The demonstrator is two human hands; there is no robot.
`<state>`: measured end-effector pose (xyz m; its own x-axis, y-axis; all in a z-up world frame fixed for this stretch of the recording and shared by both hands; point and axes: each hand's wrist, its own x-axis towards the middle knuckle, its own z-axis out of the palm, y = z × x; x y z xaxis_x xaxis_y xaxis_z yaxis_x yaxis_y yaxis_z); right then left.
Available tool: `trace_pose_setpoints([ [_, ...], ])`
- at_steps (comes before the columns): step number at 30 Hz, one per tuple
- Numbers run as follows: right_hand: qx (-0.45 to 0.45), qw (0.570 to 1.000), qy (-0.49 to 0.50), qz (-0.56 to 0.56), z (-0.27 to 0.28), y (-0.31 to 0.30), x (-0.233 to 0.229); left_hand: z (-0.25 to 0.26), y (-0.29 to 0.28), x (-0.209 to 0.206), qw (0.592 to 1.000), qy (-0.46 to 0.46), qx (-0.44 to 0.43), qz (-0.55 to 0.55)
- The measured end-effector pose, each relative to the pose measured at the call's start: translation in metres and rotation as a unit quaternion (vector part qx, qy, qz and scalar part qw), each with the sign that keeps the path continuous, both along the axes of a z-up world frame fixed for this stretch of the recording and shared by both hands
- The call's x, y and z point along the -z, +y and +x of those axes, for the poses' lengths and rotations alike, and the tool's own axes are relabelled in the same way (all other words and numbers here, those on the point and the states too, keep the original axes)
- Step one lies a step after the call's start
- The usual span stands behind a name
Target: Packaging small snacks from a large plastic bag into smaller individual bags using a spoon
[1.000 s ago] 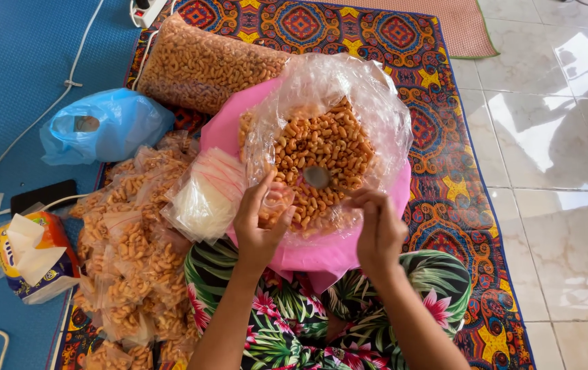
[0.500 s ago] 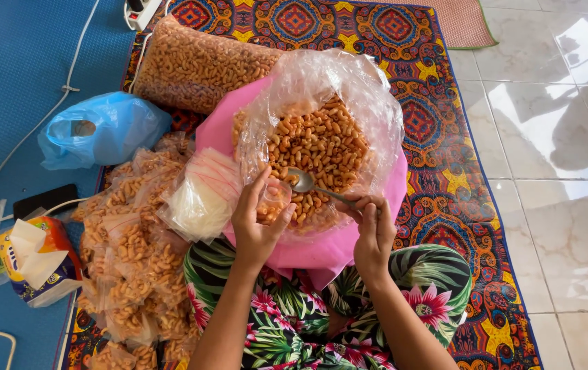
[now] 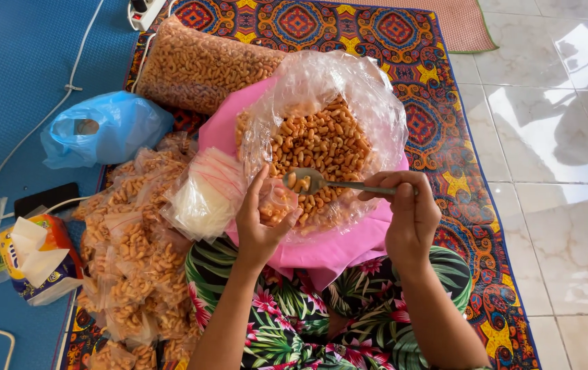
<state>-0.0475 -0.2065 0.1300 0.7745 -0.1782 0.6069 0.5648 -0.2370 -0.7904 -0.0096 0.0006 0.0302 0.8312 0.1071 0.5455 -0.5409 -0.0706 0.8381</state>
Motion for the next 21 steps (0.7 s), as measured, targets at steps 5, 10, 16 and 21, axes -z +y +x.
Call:
trace_pose_setpoints([
  [5,-0.033,0.987,-0.019,-0.155,-0.003,0.027,-0.031,0.005,-0.004,0.017,1.0,0.0,0.009,0.005],
  [10,-0.06,0.957,-0.11,-0.26,-0.01,0.046,-0.038,0.002,0.0,0.006,1.0,-0.003,0.016,-0.008],
  [16,-0.037,0.968,-0.097,-0.227,-0.012,0.046,-0.031,-0.002,-0.003,-0.002,1.0,-0.007,0.022,-0.008],
  [21,0.027,0.985,-0.089,-0.144,-0.005,0.016,-0.029,0.0,0.002,-0.005,0.999,-0.004,0.028,-0.022],
])
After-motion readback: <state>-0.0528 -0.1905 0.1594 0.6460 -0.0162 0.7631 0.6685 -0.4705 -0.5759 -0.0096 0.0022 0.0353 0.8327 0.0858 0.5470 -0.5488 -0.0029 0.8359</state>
